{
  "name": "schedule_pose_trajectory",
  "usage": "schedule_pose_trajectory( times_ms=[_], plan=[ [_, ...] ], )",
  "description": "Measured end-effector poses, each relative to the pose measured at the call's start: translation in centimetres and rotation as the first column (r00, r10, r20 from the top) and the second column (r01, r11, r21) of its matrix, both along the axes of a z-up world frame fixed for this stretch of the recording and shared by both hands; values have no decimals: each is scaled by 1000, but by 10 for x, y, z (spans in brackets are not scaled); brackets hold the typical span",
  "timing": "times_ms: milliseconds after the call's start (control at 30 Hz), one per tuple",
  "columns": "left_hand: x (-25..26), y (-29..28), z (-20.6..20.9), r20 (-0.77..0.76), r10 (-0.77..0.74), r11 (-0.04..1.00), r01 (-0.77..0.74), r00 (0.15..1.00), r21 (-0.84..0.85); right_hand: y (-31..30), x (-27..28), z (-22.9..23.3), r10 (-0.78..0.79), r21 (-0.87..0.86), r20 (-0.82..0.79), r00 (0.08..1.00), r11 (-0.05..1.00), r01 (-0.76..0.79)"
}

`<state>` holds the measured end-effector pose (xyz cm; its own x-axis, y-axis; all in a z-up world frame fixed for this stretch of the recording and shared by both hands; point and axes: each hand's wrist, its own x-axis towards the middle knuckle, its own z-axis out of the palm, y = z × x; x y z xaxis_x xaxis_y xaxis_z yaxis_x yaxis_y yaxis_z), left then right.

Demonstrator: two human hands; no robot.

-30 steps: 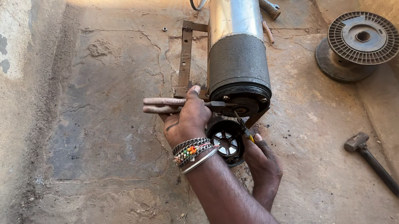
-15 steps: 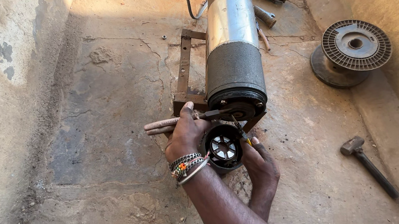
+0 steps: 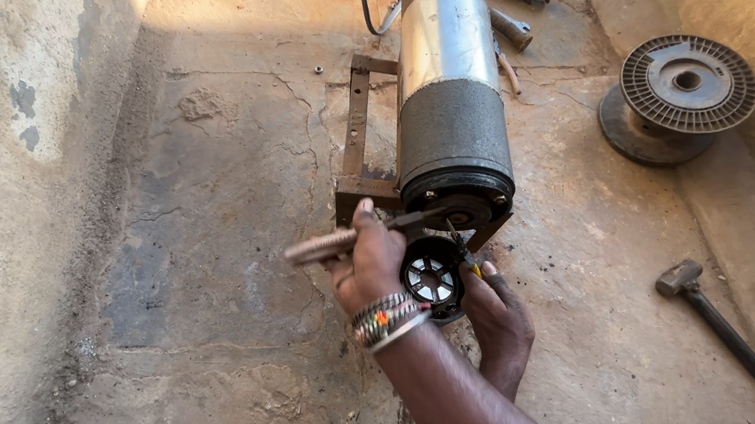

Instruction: The person uses pliers and a screwdriver to adjust internal components of a cylindrical motor mounted on a stand. They repeatedly grip and rotate parts within the motor housing, occasionally switching tools, while working in a workshop setting.

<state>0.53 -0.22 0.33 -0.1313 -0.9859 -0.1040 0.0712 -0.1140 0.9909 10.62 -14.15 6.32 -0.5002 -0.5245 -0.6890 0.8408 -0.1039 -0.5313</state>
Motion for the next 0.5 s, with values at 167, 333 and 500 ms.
schedule_pose_trajectory(
  times_ms=[167,333,500],
  plan=[
    [-7,2,3,-1,-28,1000,28,1000,-4,-8,-5,6,-17,-54,26,1000,998,19],
    [-3,0,0,1,-21,1000,21,1000,-7,21,0,-23,107,-61,-185,977,991,-120],
    [3,7,-10,16,-28,1000,28,999,0,1,-6,-31,49,-120,-110,993,991,-62]
  ],
)
